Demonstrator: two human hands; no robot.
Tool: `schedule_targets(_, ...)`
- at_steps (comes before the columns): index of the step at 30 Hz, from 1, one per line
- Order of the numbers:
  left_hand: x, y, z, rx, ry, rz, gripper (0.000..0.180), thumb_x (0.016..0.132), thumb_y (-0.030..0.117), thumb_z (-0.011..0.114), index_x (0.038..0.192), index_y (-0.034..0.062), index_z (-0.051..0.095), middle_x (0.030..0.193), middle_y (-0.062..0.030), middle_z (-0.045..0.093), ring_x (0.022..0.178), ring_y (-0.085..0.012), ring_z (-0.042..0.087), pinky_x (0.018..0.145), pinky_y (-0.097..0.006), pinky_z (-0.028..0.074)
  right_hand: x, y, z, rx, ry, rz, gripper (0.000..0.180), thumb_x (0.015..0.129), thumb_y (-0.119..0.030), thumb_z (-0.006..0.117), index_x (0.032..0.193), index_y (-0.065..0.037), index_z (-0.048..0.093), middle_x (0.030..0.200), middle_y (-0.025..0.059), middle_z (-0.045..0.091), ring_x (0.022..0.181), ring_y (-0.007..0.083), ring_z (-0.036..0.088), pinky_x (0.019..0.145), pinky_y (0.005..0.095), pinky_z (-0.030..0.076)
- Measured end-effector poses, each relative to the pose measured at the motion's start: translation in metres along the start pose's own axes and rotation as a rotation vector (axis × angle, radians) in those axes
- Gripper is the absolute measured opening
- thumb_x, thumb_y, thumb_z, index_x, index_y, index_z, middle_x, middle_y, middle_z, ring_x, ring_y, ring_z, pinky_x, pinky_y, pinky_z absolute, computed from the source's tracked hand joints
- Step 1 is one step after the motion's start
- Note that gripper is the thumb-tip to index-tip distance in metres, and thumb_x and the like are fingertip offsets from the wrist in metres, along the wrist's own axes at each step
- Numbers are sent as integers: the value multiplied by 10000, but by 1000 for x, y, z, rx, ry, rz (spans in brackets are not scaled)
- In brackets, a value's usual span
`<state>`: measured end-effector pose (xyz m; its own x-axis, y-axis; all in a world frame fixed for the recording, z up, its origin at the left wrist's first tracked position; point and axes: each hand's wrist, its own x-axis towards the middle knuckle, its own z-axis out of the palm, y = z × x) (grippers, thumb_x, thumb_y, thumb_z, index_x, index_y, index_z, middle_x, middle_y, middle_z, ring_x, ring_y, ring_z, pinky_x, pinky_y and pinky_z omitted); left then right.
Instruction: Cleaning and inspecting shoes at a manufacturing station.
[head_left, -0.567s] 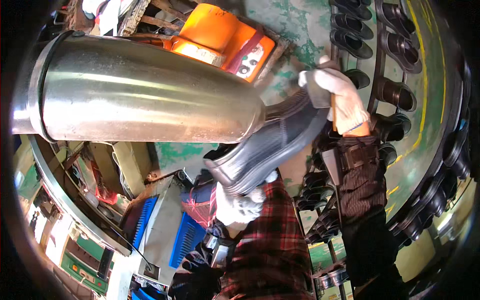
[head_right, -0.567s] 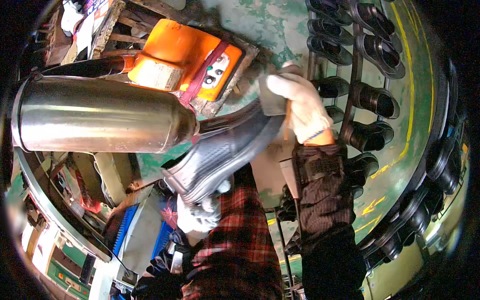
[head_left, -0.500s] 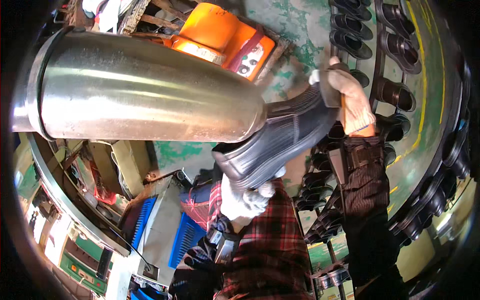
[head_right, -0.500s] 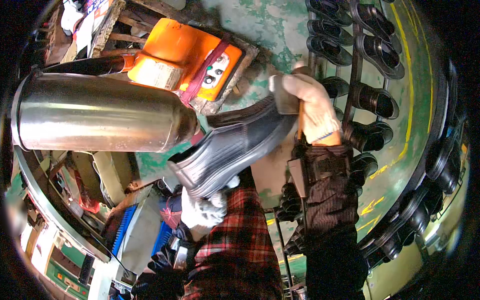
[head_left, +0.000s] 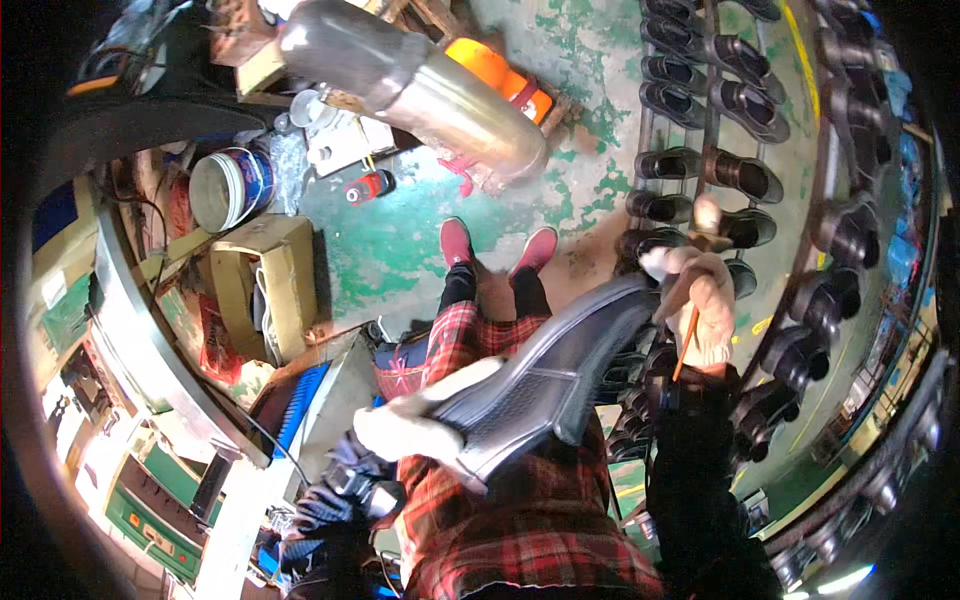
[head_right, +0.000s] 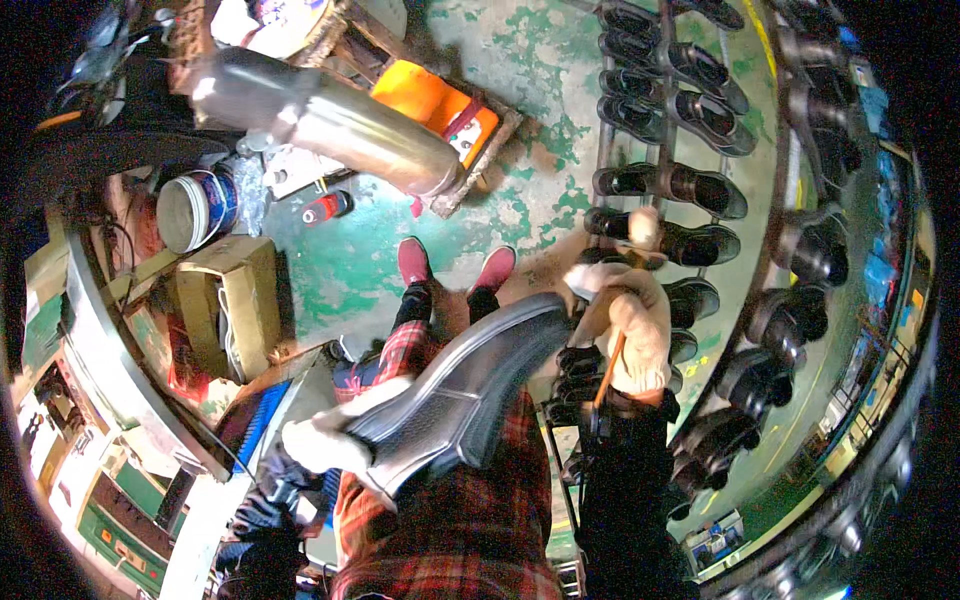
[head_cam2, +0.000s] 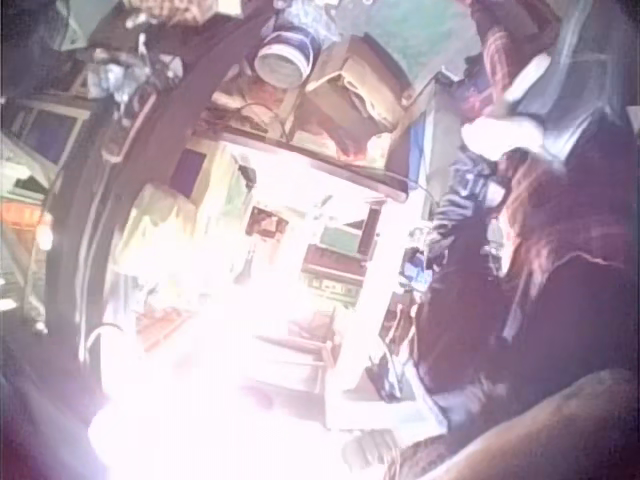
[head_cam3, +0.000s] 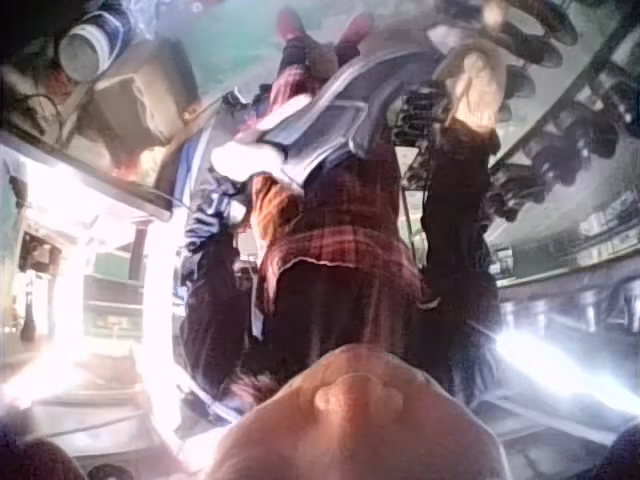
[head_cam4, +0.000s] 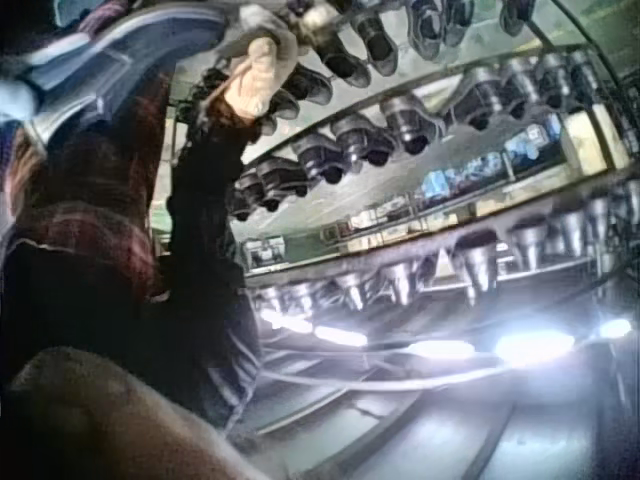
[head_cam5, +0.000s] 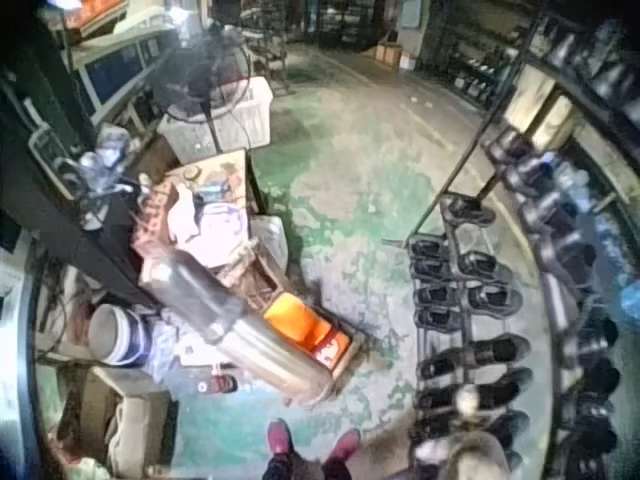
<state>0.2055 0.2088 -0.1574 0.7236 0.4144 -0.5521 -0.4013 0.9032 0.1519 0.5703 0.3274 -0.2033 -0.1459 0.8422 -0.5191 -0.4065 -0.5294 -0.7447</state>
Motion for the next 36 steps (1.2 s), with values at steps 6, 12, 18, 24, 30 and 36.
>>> schedule_targets(6, -98, 32, 39, 1130, 179, 165, 869, 794, 357, 800, 1501, 63, 389, 1289, -166, 594, 1199, -279, 560, 1050, -368, 377, -67, -47, 125, -125, 441, -256, 250, 905, -175, 685, 1042, 30, 646, 907, 39, 663, 783, 136, 614, 764, 277, 497)
schedule_targets(12, -149, 36, 87, 657, 133, 161, 895, 814, 211, 795, 1540, 57, 295, 1480, -142, 444, 1378, -220, 388, 1156, -349, 239, -116, -44, 231, -499, 335, -480, 212, 844, -46, 709, 1036, 34, 671, 900, 72, 681, 767, 140, 610, 729, 266, 499)
schedule_targets(18, -180, 9, 109, 662, 142, 187, 920, 814, 186, 787, 1546, 33, 252, 1534, -153, 372, 1419, -225, 329, 1173, -356, 216, -155, -46, 250, -986, 183, -829, 266, 791, -65, 767, 1027, 23, 683, 1044, 151, 700, 882, 246, 672, 774, 313, 521)
schedule_targets(24, -192, -45, 100, 589, 89, 352, 953, 795, 158, 770, 1556, 26, 212, 1561, -152, 325, 1438, -227, 305, 1180, -340, 192, -133, -54, 206, -572, 474, -616, 218, 840, -157, 760, 991, -5, 720, 927, 149, 724, 793, 249, 691, 748, 332, 534)
schedule_targets(30, -190, -68, 131, 64, 142, 400, 994, 800, 175, 735, 1570, 30, 123, 1577, -183, 268, 1445, -266, 309, 1189, -377, 231, -137, -87, 162, -599, 457, -687, 245, 865, -124, 740, 1046, 36, 701, 892, 31, 704, 772, 84, 608, 721, 231, 485)
schedule_targets(36, -176, -83, 143, 11, 140, 540, 857, 982, 535, 476, 1559, 16, 111, 1584, -191, 245, 1439, -292, 324, 1187, -406, 258, -193, -68, 220, -176, 90, -518, 246, 867, -46, 708, 1095, 42, 676, 818, -42, 611, 682, 25, 491, 612, 177, 389)
